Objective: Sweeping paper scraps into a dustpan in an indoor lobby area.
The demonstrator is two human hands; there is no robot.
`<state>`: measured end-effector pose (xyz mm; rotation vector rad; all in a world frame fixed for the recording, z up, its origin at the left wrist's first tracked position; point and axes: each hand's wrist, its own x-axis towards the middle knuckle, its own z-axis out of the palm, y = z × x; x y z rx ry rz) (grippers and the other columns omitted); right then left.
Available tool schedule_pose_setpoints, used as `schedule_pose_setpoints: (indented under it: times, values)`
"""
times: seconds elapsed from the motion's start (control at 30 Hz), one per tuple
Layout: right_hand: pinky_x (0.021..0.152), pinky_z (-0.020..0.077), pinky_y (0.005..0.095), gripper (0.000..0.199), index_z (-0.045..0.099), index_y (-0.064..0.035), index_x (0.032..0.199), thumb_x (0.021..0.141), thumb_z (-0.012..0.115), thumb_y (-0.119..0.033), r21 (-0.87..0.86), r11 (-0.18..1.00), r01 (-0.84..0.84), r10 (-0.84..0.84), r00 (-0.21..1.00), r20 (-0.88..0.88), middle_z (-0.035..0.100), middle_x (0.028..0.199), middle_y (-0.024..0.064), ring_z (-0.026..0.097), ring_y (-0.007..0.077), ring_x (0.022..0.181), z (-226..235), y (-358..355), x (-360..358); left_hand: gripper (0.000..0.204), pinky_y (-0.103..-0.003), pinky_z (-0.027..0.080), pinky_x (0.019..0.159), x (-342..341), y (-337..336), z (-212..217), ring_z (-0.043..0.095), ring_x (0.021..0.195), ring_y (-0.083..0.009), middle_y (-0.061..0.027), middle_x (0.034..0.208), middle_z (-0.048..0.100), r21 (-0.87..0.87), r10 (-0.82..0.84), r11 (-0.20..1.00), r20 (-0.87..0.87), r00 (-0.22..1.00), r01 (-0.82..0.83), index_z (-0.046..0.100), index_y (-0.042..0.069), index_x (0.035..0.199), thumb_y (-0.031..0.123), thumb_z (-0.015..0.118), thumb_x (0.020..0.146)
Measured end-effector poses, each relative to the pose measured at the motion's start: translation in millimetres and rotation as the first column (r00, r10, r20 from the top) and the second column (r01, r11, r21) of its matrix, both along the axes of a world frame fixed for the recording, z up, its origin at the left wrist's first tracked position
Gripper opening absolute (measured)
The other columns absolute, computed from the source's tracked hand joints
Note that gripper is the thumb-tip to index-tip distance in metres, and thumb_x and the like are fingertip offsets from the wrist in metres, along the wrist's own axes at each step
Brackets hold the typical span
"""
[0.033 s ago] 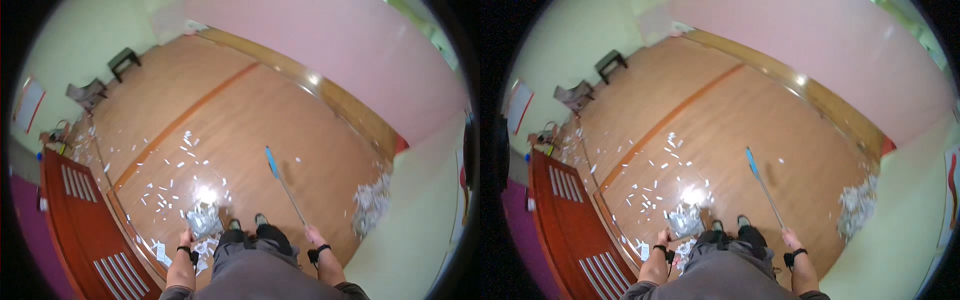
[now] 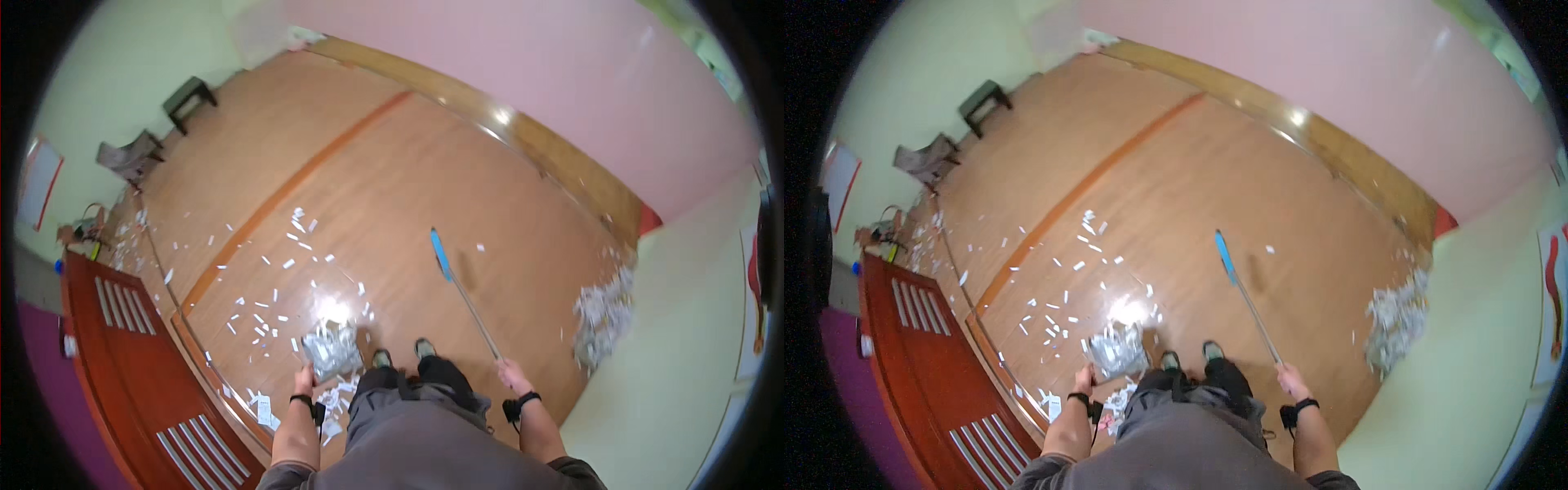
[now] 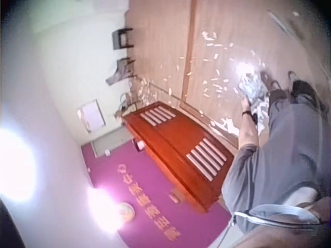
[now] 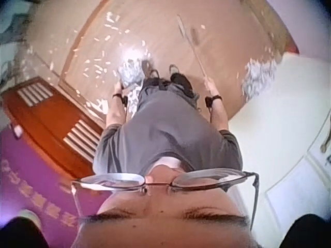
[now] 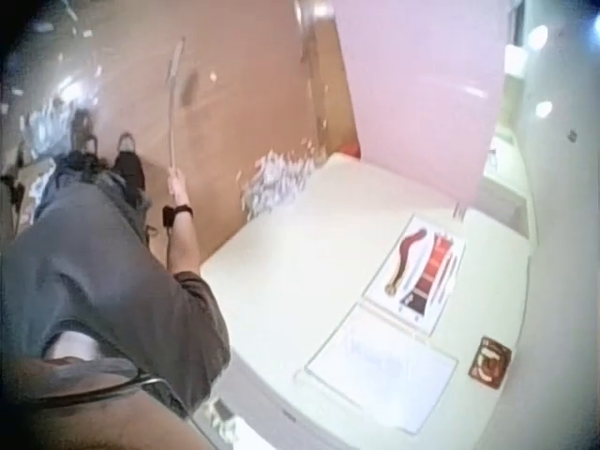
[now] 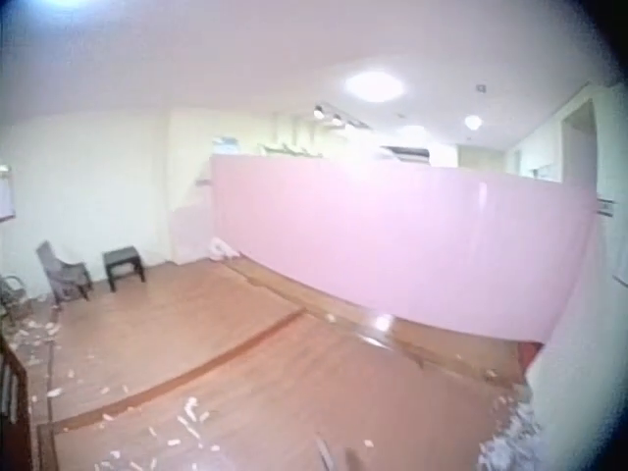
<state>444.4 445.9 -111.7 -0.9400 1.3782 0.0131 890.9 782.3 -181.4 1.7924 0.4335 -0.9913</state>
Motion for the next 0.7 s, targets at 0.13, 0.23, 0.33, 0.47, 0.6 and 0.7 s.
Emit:
schedule_pose_setpoints:
  times: [0.13, 0.23, 0.33, 0.47, 0.6, 0.7]
  values:
    - [0.031, 0.0236, 0.0212, 0.018, 0.050, -0.0107, 0.077, 0.083, 0.046, -0.028, -0.151, 0.988, 0.024, -0.040, 0.994, -0.104, 0.037, 0.049, -0.0050, 0.032, 0.0056, 0.037, 21, 47, -40, 0.022, -0.027, 0.025, 0.035, 7, -50, -13, 0.032, 0.037, -0.0087, 0.0021, 0.047, 0.036, 0.036, -0.158, 0.987, 0.071, 0.985, 0.156, 0.048, 0.006, 0.062, 0.024, 0.054, 0.072]
    - [0.033, 0.0280, 0.0228, 0.023, 0.052, -0.0074, 0.074, 0.082, 0.045, -0.028, -0.335, 0.939, 0.071, -0.140, 0.973, -0.185, 0.040, 0.050, -0.0024, 0.036, 0.0074, 0.038, 12, 93, -97, 0.021, -0.025, 0.025, 0.037, -1, -100, -11, 0.033, 0.039, -0.0076, 0.0024, 0.049, 0.037, 0.027, -0.345, 0.938, 0.126, 0.930, 0.345, 0.050, 0.005, 0.066, 0.024, 0.054, 0.073]
    - [0.035, 0.0326, 0.0252, 0.026, 0.052, -0.0042, 0.072, 0.081, 0.044, -0.027, -0.445, 0.893, -0.075, -0.116, 0.915, -0.386, 0.043, 0.051, 0.0004, 0.040, 0.0103, 0.039, -15, 138, -142, 0.022, -0.023, 0.024, 0.037, 10, -118, -13, 0.033, 0.041, -0.0052, 0.0033, 0.051, 0.038, 0.125, -0.464, 0.886, 0.184, 0.867, 0.447, 0.051, 0.006, 0.068, 0.027, 0.054, 0.073]
    - [0.037, 0.0353, 0.0297, 0.031, 0.052, -0.0006, 0.072, 0.081, 0.044, -0.029, -0.331, 0.923, 0.195, -0.341, 0.812, -0.474, 0.047, 0.050, 0.0055, 0.046, 0.0147, 0.041, -24, 195, -178, 0.026, -0.021, 0.022, 0.037, -1, -197, 28, 0.032, 0.040, -0.0047, 0.0040, 0.051, 0.037, 0.095, -0.550, 0.835, 0.179, 0.816, 0.542, 0.051, 0.009, 0.068, 0.034, 0.052, 0.074]
    - [0.038, 0.0371, 0.0319, 0.037, 0.052, 0.0022, 0.069, 0.079, 0.046, -0.033, -0.279, 0.861, 0.424, -0.508, 0.712, -0.485, 0.050, 0.051, 0.0085, 0.048, 0.0181, 0.042, -54, 264, -212, 0.030, -0.020, 0.020, 0.034, -34, -238, 53, 0.030, 0.036, -0.0057, 0.0045, 0.046, 0.035, 0.127, -0.581, 0.813, 0.216, 0.785, 0.567, 0.053, 0.009, 0.067, 0.037, 0.050, 0.076]
    - [0.040, 0.0391, 0.0325, 0.039, 0.053, 0.0030, 0.066, 0.076, 0.049, -0.034, -0.334, 0.816, 0.472, -0.576, 0.615, -0.538, 0.052, 0.053, 0.0108, 0.050, 0.0202, 0.044, -91, 286, -253, 0.030, -0.021, 0.021, 0.032, -51, -296, 89, 0.031, 0.035, -0.0059, 0.0036, 0.046, 0.036, 0.109, -0.617, 0.779, 0.307, 0.725, 0.617, 0.054, 0.007, 0.073, 0.037, 0.050, 0.076]
